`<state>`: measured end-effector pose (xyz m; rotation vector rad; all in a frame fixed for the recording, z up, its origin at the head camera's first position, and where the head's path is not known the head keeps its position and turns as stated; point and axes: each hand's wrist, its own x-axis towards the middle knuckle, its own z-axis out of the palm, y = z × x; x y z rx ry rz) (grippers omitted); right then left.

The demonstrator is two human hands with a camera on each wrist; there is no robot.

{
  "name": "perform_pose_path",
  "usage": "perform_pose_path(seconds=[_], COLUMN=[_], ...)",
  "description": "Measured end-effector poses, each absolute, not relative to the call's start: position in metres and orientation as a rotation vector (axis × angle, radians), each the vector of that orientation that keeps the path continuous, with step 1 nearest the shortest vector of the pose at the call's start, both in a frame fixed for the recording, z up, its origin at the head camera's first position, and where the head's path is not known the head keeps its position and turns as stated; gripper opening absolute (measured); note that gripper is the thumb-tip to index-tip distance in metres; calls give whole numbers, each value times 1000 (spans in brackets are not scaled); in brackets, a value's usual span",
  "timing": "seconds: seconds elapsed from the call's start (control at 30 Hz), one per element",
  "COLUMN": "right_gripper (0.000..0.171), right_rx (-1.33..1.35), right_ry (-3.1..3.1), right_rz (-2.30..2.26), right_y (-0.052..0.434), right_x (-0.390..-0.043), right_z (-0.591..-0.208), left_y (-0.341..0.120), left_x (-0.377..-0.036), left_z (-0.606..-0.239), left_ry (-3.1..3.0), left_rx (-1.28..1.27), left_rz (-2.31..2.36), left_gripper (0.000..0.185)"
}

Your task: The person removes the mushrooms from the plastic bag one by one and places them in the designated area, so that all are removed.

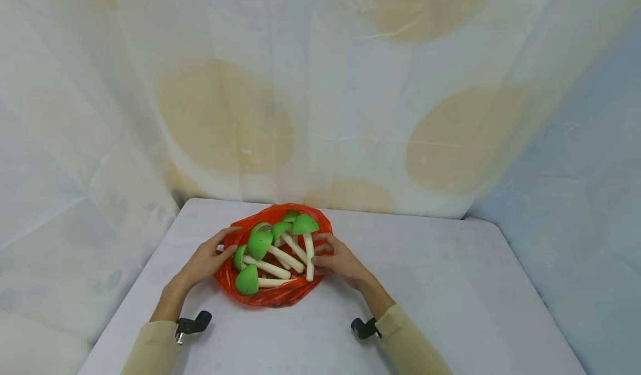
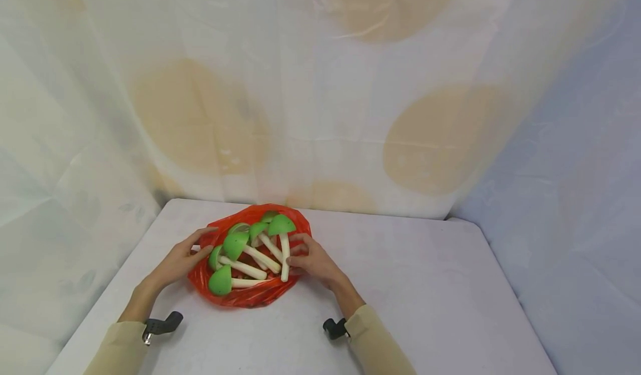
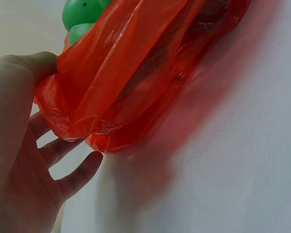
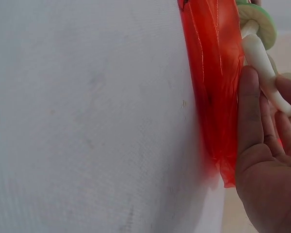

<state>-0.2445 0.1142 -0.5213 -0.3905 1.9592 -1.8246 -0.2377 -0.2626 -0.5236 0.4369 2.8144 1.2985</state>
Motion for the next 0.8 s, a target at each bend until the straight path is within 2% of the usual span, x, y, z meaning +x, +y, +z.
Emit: perform_pose_path(seconds=[0.8], right_gripper=[51], right_rx=[-426], right_ry=[1926], right_rz=[-1868], right_y=[118], right_x=[-240], right_z=[-510], left_y=[-261], left_x=[-244], left_z=[-528], left_ry=[2840], left_rx=[487], left_rz=[1323], left_gripper=[43])
